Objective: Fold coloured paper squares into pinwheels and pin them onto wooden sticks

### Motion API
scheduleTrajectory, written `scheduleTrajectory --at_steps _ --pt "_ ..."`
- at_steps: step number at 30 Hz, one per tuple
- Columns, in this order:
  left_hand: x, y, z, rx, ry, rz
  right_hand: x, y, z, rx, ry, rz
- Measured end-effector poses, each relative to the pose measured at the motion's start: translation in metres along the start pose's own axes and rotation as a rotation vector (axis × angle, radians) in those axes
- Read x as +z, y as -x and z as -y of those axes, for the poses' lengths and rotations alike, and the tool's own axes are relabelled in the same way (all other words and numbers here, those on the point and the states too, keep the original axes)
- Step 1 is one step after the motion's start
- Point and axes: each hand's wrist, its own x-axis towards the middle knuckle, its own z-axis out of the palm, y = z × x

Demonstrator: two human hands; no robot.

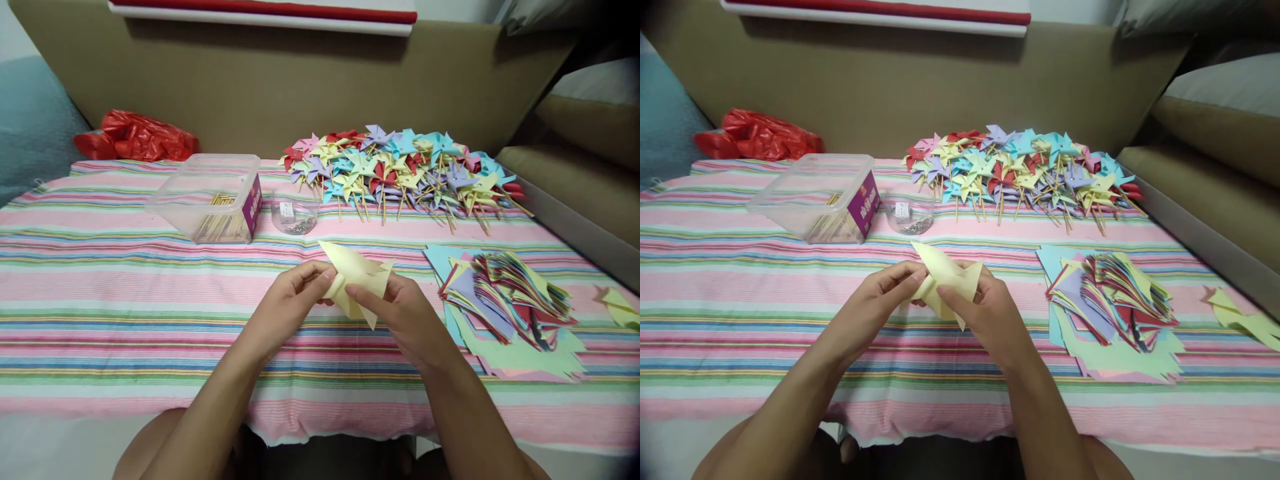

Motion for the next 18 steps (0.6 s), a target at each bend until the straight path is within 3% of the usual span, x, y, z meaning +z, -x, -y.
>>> scheduleTrajectory --at_steps 5,8,12,18 --pt "0.0 -0.002 0.008 -0.006 0.061 -0.164 0.006 -0.004 -0.001 -0.022 -0.148 -0.111" --pt "0.007 -0.004 0.015 -0.028 0.151 -0.184 0.015 -0.005 -0.003 -0.063 -0.312 -0.204" --pt "0.024 -0.005 0.024 -0.009 0.281 -0.201 0.03 -0.005 -0.005 -0.102 -0.445 -0.219" --pt "0.034 -0.006 0.028 0.013 0.392 -0.361 0.041 -0.004 -0.009 -0.087 -0.419 -0.193"
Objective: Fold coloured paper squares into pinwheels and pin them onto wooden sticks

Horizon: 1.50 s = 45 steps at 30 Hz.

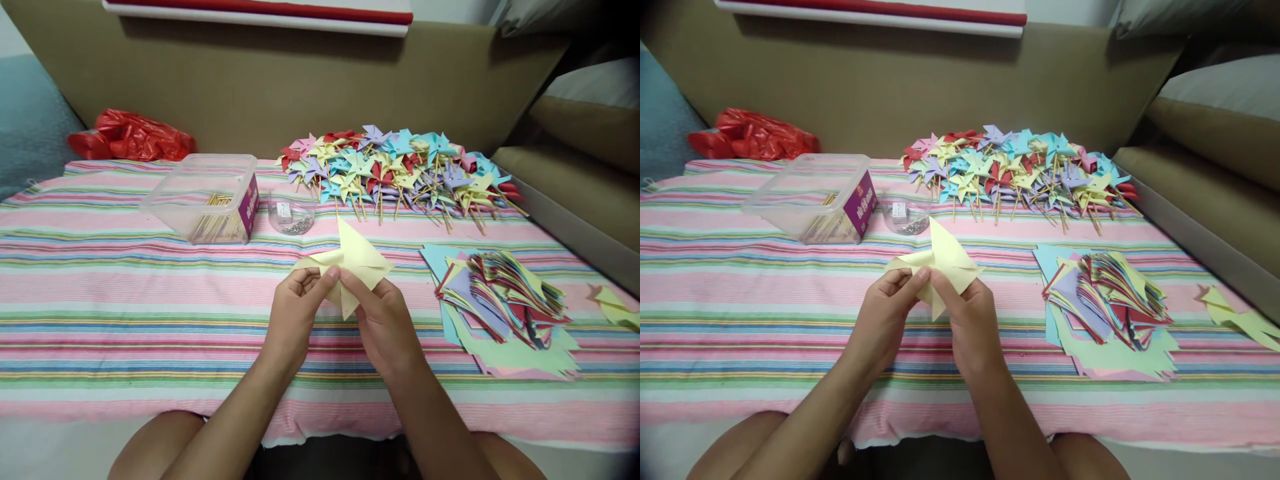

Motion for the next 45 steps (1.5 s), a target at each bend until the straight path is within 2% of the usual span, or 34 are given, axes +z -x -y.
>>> scheduleTrajectory --at_steps 6,9,12,15,18,24,30,45 --pt "-0.004 -0.003 -0.007 -0.06 0.085 -0.033 -0.01 -0.003 0.005 -0.032 0.152 0.09" --pt "-0.009 -0.007 -0.009 -0.069 0.138 -0.076 -0.018 -0.004 0.007 -0.236 0.254 0.145" --pt "-0.013 -0.009 -0.01 -0.072 0.14 -0.095 -0.023 -0.004 0.007 -0.479 0.525 0.207" --pt "-0.014 -0.009 -0.012 -0.069 0.136 -0.096 -0.023 -0.003 0.008 -0.584 0.785 0.271" --pt "-0.012 -0.007 -0.013 -0.057 0.126 -0.104 -0.02 -0.004 0.009 -0.55 0.834 0.243" --pt "-0.009 -0.005 -0.009 0.022 -0.024 -0.096 -0.016 -0.003 0.009 -0.345 0.567 0.119" --pt "-0.008 -0.001 -0.003 0.055 -0.107 -0.032 -0.017 -0.006 0.005 -0.254 0.436 0.029" --pt "-0.005 -0.001 -0.004 0.133 -0.187 0.019 -0.009 -0.002 0.005 -0.273 0.415 -0.068"
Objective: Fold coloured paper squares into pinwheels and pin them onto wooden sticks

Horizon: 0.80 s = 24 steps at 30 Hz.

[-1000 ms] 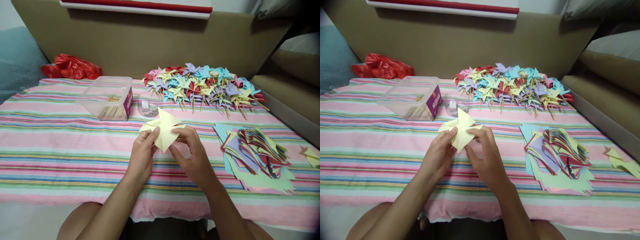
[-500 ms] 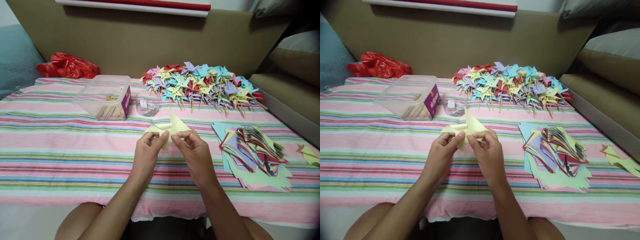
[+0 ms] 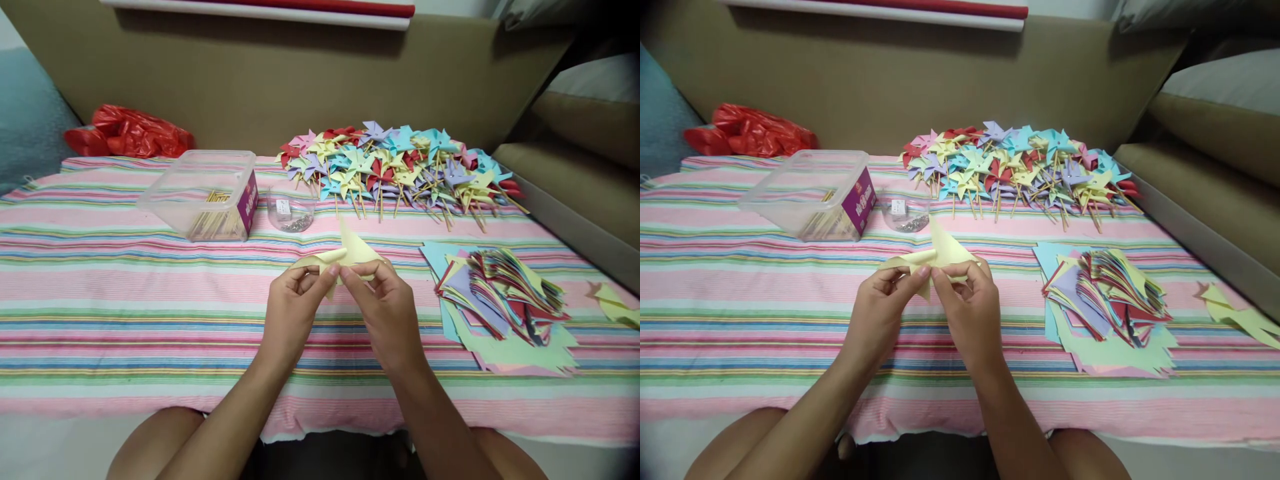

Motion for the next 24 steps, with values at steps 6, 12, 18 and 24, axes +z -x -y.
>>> scheduleTrajectory --at_steps 6,12,18,24 --pt "-0.001 0.0 0.002 -0.029 -0.035 -0.074 0.005 0.003 0.0 -0.003 -0.008 -0.013" --pt "0.001 0.0 0.001 -0.047 -0.001 -0.077 0.006 0.005 0.001 -0.003 -0.051 -0.029" --pt "0.0 0.0 -0.001 -0.023 -0.052 -0.064 0.008 0.006 0.0 0.002 -0.021 -0.03" --pt "-0.003 0.0 -0.009 0.026 -0.156 -0.073 0.005 0.002 0.001 -0.125 -0.088 -0.118"
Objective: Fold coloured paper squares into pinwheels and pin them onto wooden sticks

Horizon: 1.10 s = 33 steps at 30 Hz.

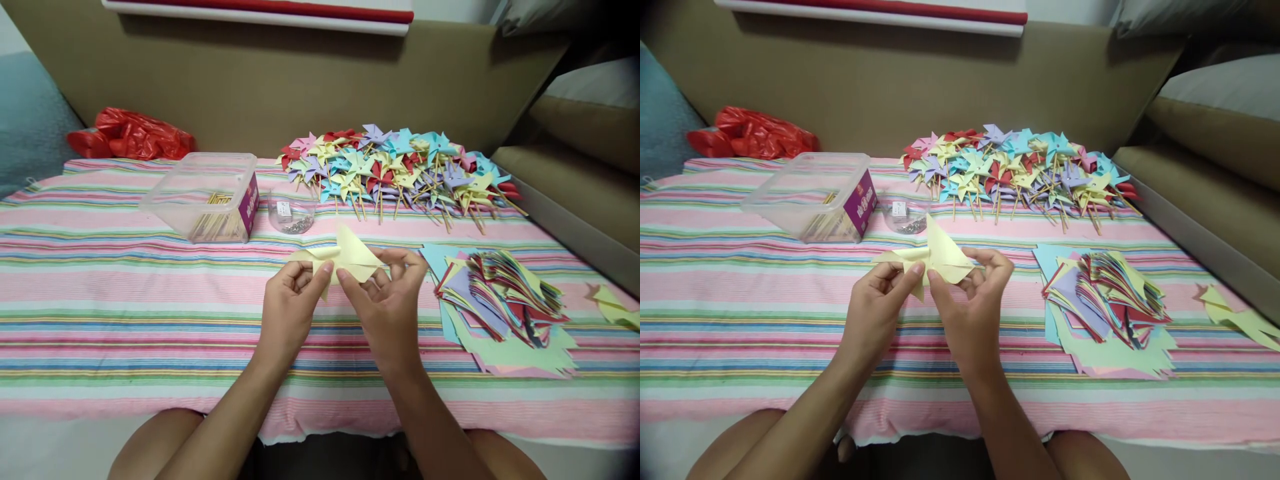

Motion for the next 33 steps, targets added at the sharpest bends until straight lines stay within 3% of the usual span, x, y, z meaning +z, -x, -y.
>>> scheduleTrajectory --at_steps 3,8,13,17,20,24,26,29,33 --pt "-0.006 -0.003 -0.005 0.026 -0.051 0.095 -0.013 -0.01 0.004 0.009 0.102 0.046" --pt "-0.016 -0.009 -0.01 0.053 -0.178 0.289 -0.034 -0.021 0.011 0.112 0.194 0.366" --pt "-0.015 -0.008 -0.01 0.035 -0.186 0.319 -0.034 -0.019 0.011 0.092 0.235 0.429" --pt "-0.016 -0.008 -0.009 0.013 -0.241 0.315 -0.034 -0.018 0.008 0.049 0.323 0.434" --pt "-0.017 -0.009 -0.009 -0.001 -0.233 0.312 -0.032 -0.017 0.006 0.125 0.273 0.407" --pt "-0.013 -0.008 -0.007 0.012 -0.06 0.223 -0.023 -0.014 0.005 0.311 -0.068 0.176" --pt "-0.009 -0.006 -0.005 -0.027 -0.027 0.237 -0.015 -0.011 0.005 0.356 -0.264 0.103" --pt "0.001 0.0 0.001 -0.07 -0.014 0.279 -0.004 -0.006 0.007 0.42 -0.468 0.099" --pt "0.013 0.008 0.007 -0.048 0.076 0.176 0.005 0.001 0.006 0.486 -0.593 0.08"
